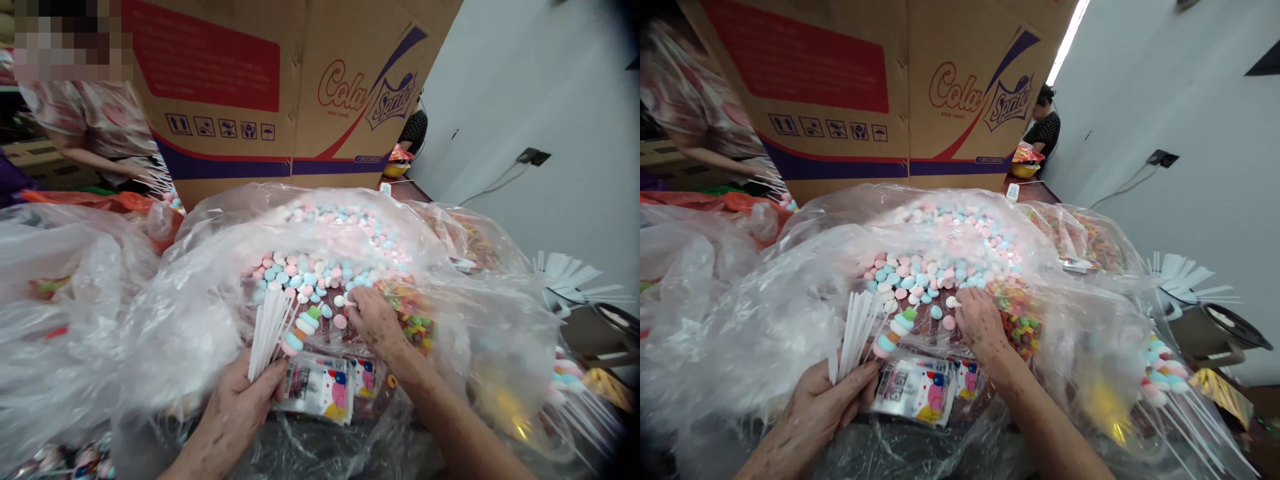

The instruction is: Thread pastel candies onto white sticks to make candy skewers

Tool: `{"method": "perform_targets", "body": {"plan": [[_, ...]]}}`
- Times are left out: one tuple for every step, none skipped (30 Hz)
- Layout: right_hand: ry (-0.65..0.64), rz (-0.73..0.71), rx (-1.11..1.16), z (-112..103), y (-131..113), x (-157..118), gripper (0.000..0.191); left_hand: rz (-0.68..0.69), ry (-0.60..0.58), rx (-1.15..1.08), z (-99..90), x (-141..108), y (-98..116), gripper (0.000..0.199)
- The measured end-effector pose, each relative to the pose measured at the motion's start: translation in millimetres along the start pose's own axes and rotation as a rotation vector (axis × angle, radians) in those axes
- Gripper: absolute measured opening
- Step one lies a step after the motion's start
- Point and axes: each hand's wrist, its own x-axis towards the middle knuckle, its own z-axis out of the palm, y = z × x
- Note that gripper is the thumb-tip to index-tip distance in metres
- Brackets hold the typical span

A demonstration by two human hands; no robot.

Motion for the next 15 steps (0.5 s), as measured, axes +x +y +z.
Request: {"method": "perform_targets", "body": {"plan": [[0.023,-0.019,0.019,-1.2,1.2,-0.7,0.012,-0.005,0.008,0.008,-0.5,0.0,-0.7,0.040],[0.036,-0.051,0.039,-2.5,1.6,-2.2,0.011,-0.014,0.012,0.015,-0.9,0.1,-1.6,0.040],[0.040,-0.091,0.050,-3.2,1.3,-4.4,0.011,-0.024,0.017,0.018,-1.2,0.1,-2.5,0.040],[0.038,-0.134,0.051,-3.0,0.5,-7.0,0.011,-0.031,0.017,0.017,-1.4,0.1,-3.4,0.039],[0.035,-0.172,0.040,-1.5,-0.5,-9.9,0.012,-0.035,0.013,0.016,-1.2,0.1,-4.1,0.039],[0.029,-0.206,0.018,1.1,-1.5,-12.9,0.013,-0.031,0.007,0.018,-0.9,0.1,-4.7,0.039],[0.019,-0.231,-0.011,4.5,-2.4,-15.6,0.015,-0.021,0.002,0.018,-0.4,0.1,-5.0,0.038],[0.009,-0.248,-0.043,8.3,-3.2,-18.0,0.017,-0.005,-0.005,0.017,0.3,0.1,-4.9,0.038],[-0.001,-0.260,-0.077,11.8,-3.9,-20.1,0.018,0.007,-0.011,0.015,1.1,0.0,-4.6,0.038],[-0.012,-0.269,-0.109,14.4,-4.8,-21.7,0.019,0.011,-0.022,0.015,1.9,-0.2,-4.0,0.038],[-0.026,-0.280,-0.137,15.8,-5.8,-23.0,0.019,0.012,-0.028,0.015,2.5,-0.4,-3.1,0.037],[-0.038,-0.290,-0.156,15.9,-7.1,-24.0,0.019,0.012,-0.029,0.014,3.0,-0.8,-2.2,0.037],[-0.053,-0.304,-0.167,14.8,-8.5,-24.8,0.019,0.011,-0.025,0.016,3.3,-1.2,-1.3,0.037],[-0.070,-0.322,-0.169,13.0,-9.9,-25.4,0.019,0.015,-0.017,0.020,3.4,-1.6,-0.5,0.036],[-0.090,-0.338,-0.164,10.9,-11.1,-25.9,0.019,0.026,-0.004,0.025,3.3,-2.0,0.0,0.036]]}}
